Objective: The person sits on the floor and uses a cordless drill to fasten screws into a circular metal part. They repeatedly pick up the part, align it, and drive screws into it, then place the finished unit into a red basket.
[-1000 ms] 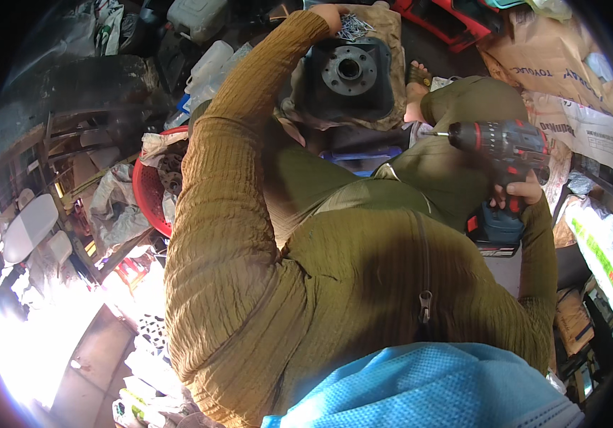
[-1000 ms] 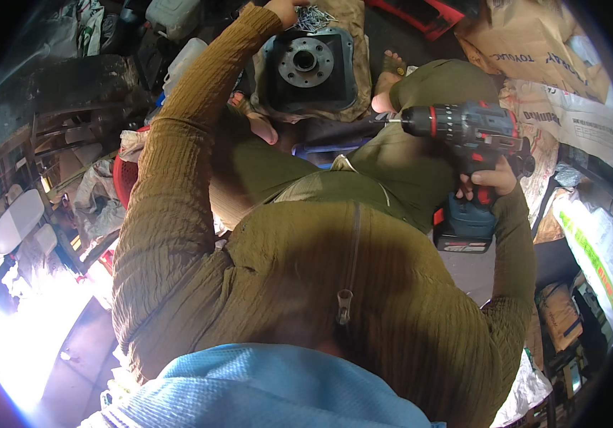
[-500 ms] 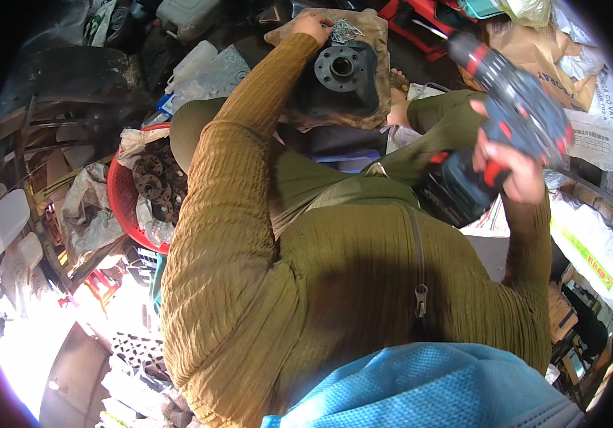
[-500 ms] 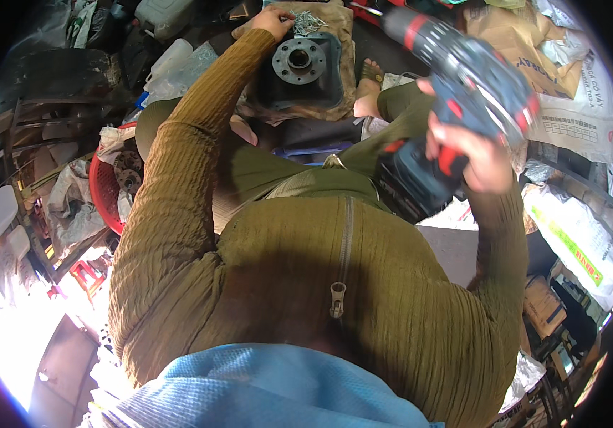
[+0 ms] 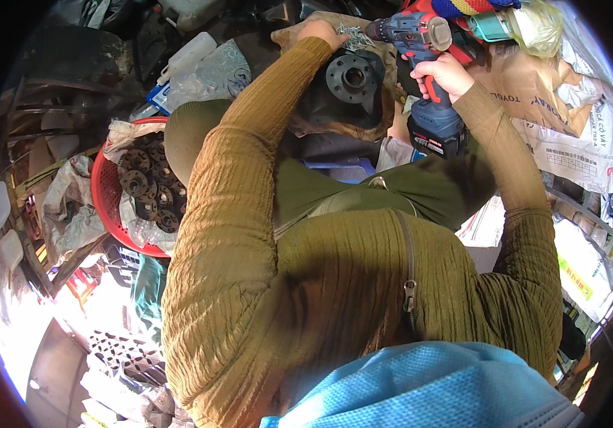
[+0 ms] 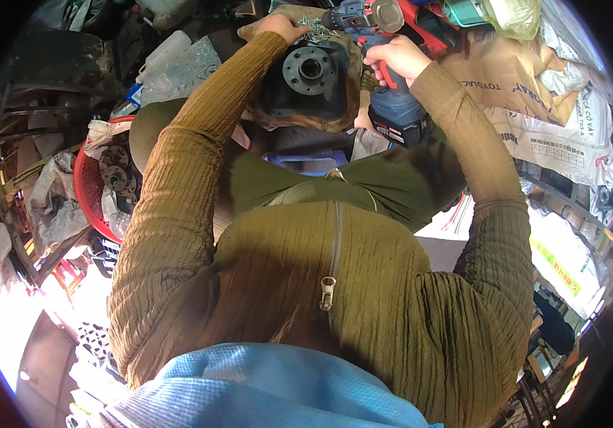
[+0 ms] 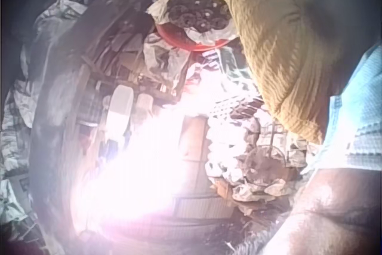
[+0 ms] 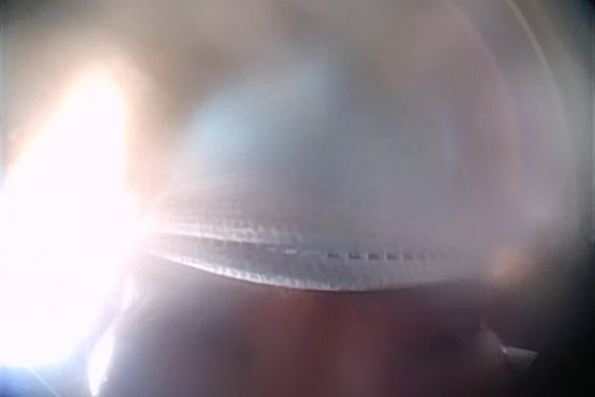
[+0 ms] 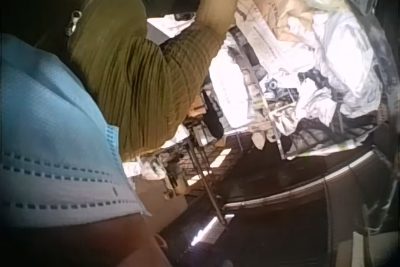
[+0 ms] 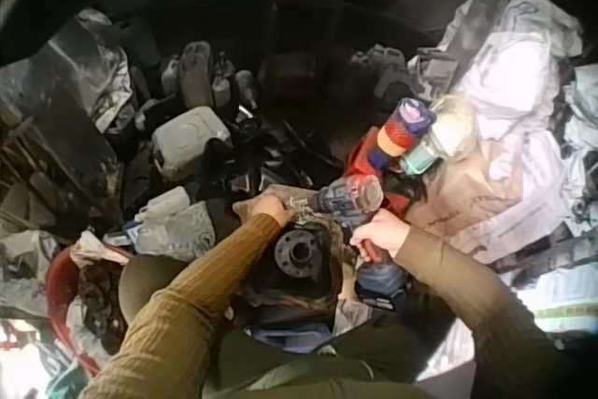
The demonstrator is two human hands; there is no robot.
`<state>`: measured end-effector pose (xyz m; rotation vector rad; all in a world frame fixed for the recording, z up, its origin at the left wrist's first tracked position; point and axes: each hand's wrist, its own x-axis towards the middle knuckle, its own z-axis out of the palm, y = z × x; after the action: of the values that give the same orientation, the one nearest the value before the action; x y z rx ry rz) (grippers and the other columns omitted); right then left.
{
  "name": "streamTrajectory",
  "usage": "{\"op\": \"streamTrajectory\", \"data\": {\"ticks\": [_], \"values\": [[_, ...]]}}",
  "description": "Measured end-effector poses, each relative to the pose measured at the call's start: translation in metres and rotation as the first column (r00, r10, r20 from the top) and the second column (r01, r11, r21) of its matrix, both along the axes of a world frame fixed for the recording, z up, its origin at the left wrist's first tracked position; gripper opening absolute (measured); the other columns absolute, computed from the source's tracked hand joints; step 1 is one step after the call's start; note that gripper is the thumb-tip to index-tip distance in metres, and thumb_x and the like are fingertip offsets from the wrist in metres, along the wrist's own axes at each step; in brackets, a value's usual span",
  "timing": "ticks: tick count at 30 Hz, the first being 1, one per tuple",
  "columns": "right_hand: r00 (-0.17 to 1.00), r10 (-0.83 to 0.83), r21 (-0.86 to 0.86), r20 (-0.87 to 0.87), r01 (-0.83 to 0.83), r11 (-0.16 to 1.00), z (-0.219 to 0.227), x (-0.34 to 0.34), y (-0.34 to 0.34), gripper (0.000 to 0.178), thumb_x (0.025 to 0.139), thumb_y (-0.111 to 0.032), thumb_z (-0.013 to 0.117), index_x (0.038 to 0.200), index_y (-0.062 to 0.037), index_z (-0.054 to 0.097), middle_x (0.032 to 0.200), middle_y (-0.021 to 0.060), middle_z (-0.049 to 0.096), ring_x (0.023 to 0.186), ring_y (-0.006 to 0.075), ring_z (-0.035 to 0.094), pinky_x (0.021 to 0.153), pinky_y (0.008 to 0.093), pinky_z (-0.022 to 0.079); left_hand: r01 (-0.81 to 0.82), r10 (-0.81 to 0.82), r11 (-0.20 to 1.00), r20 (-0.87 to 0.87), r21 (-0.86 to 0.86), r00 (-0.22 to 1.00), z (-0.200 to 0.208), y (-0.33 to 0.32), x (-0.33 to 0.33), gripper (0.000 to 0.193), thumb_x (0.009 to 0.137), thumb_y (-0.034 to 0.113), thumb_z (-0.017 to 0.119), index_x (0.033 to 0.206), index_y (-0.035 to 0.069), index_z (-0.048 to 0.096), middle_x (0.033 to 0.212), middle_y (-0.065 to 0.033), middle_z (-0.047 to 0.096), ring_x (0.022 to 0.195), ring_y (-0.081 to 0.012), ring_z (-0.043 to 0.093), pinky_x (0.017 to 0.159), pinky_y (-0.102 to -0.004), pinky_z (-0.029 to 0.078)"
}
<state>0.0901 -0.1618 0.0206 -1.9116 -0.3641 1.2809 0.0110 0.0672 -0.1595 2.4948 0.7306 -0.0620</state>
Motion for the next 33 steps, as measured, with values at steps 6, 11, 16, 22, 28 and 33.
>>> {"op": "streamTrajectory", "data": {"ticks": [6,11,16,22,28,33], "values": [[0.998,-0.039,-0.004,-0.049,0.039,0.999,0.007,-0.011,-0.008,0.034,0.075,-0.008,0.062,0.109,-0.001,0.061,0.072,0.0056,0.059,0.052,0.0136,0.055,0.049,0.0289,0.048,-0.038,0.04,0.999,0.036,-0.038,0.999,-0.018,-0.002,0.009,0.039,0.075,0.047,0.069,0.091,0.011,0.074,0.086,-0.0141,0.07,0.084,-0.0295,0.067,0.077,-0.0387,0.052],[0.997,-0.079,0.08,-0.026,0.08,0.994,0.021,-0.021,-0.028,0.038,0.077,-0.005,0.061,0.115,-0.0014,0.061,0.075,0.0038,0.059,0.055,0.0123,0.055,0.05,0.029,0.049,0.031,0.0,0.989,0.209,-0.144,0.978,-0.004,-0.002,-0.001,0.035,0.075,0.041,0.07,0.091,0.01,0.073,0.088,-0.0128,0.07,0.082,-0.0273,0.067,0.077,-0.0368,0.052],[0.994,-0.099,0.111,-0.038,0.103,0.988,0.054,-0.038,-0.059,0.042,0.078,-0.006,0.06,0.12,-0.0015,0.06,0.076,0.0036,0.059,0.056,0.0123,0.055,0.054,0.0279,0.048,0.134,-0.004,0.953,0.433,-0.27,0.901,0.054,-0.014,-0.018,0.032,0.081,0.035,0.071,0.097,0.007,0.071,0.087,-0.0088,0.07,0.078,-0.0196,0.068,0.072,-0.0326,0.053],[0.987,-0.15,0.271,-0.057,0.16,0.949,0.101,-0.071,-0.095,0.054,0.075,-0.005,0.056,0.128,0.0044,0.052,0.079,0.0057,0.057,0.06,0.0131,0.056,0.056,0.028,0.049,0.301,-0.019,0.914,0.713,-0.271,0.701,0.127,-0.053,-0.049,0.02,0.079,0.018,0.072,0.094,0.004,0.07,0.086,-0.0082,0.067,0.076,-0.0185,0.068,0.069,-0.0298,0.054],[0.991,-0.119,0.283,-0.064,0.132,0.95,0.119,-0.089,-0.116,0.056,0.073,-0.004,0.055,0.129,0.0054,0.05,0.079,0.0064,0.057,0.06,0.0138,0.056,0.058,0.0287,0.049,0.339,-0.12,0.936,0.827,-0.09,0.55,0.15,-0.071,-0.073,0.016,0.077,0.014,0.075,0.09,0.006,0.07,0.085,-0.0063,0.065,0.073,-0.0184,0.067,0.066,-0.0273,0.054],[0.988,-0.124,0.332,-0.093,0.148,0.932,0.126,-0.096,-0.125,0.047,0.078,-0.002,0.055,0.124,0.003,0.055,0.082,0.0064,0.059,0.062,0.0144,0.056,0.057,0.0286,0.05,0.319,-0.146,0.948,0.872,-0.013,0.467,0.154,-0.077,-0.082,0.015,0.076,0.015,0.075,0.089,0.007,0.071,0.087,-0.0066,0.067,0.075,-0.0206,0.066,0.067,-0.0292,0.054]]}}
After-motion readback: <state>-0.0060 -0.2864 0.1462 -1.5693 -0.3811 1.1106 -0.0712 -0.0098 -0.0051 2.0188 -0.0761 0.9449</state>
